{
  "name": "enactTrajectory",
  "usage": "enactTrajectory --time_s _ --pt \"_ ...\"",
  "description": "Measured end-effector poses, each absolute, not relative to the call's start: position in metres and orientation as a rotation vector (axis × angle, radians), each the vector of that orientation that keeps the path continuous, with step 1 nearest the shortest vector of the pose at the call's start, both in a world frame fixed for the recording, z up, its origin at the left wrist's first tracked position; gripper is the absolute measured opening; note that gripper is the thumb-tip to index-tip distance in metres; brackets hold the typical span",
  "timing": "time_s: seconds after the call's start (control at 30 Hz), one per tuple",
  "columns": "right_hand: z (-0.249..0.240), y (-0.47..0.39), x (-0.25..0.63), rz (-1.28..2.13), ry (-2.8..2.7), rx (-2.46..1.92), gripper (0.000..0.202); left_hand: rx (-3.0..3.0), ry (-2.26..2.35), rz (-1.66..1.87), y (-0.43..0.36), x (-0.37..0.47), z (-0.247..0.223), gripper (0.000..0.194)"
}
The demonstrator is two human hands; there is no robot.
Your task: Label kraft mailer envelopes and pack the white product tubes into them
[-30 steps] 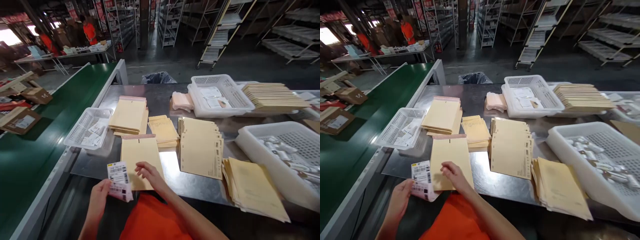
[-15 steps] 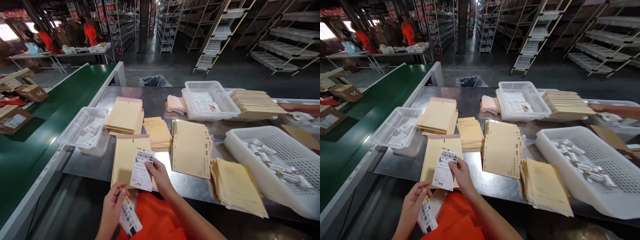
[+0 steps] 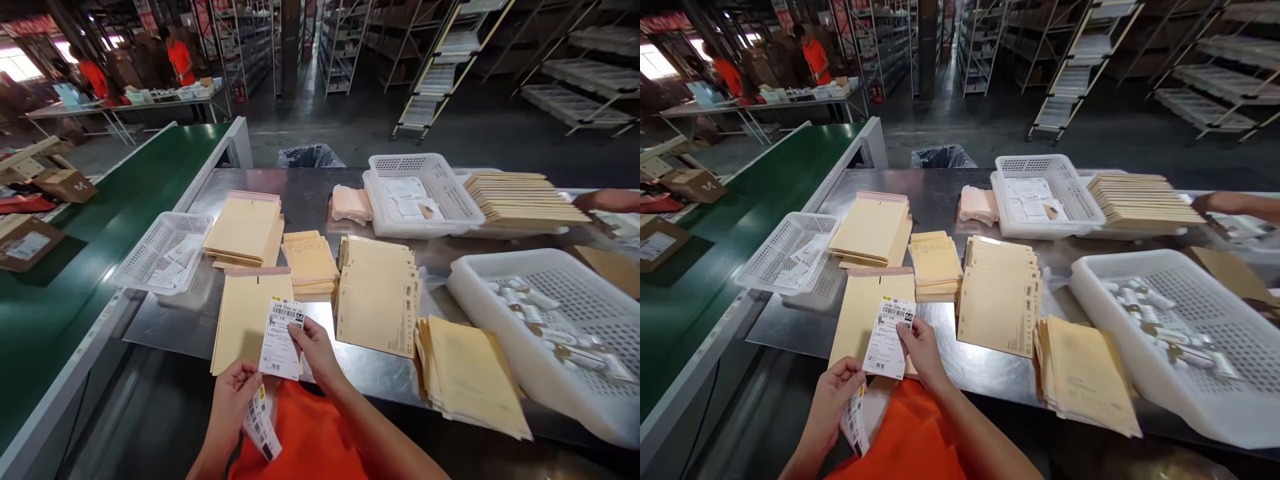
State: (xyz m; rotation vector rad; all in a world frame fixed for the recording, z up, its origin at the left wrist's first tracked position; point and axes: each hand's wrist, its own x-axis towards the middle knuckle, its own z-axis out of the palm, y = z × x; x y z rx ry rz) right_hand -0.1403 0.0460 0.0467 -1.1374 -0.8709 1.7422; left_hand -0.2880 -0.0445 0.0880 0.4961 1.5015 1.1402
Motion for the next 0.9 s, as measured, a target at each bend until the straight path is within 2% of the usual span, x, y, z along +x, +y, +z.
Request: enactTrajectory --time_s 0.6,0.67,0.77,0.83,0.9 --pt "0.030 0.052 -0.140 1.767 -0.967 -1.170 0.044 0.459 1.492 1.132 -0.039 -0.284 0.088 0.028" --pt "0.029 0.050 -0.141 1.617 -1.103 -1.300 0.050 0.447 1.476 1.142 -0.039 -0.285 0.086 0.028" --pt "0.044 0.039 -0.140 1.147 -1.389 -1.389 0.057 0.431 1.490 1.190 -0.040 -0.286 0.085 0.028" --pt "0.060 0.028 -0.139 1.124 -1.611 -1.218 0.045 0.431 1.498 1.211 -0.041 -0.286 0.086 0.027" --pt "0.077 0.018 -0.140 1.404 -1.747 -1.041 0.029 0.445 1.484 1.213 -0.042 -0.287 0.087 0.024"
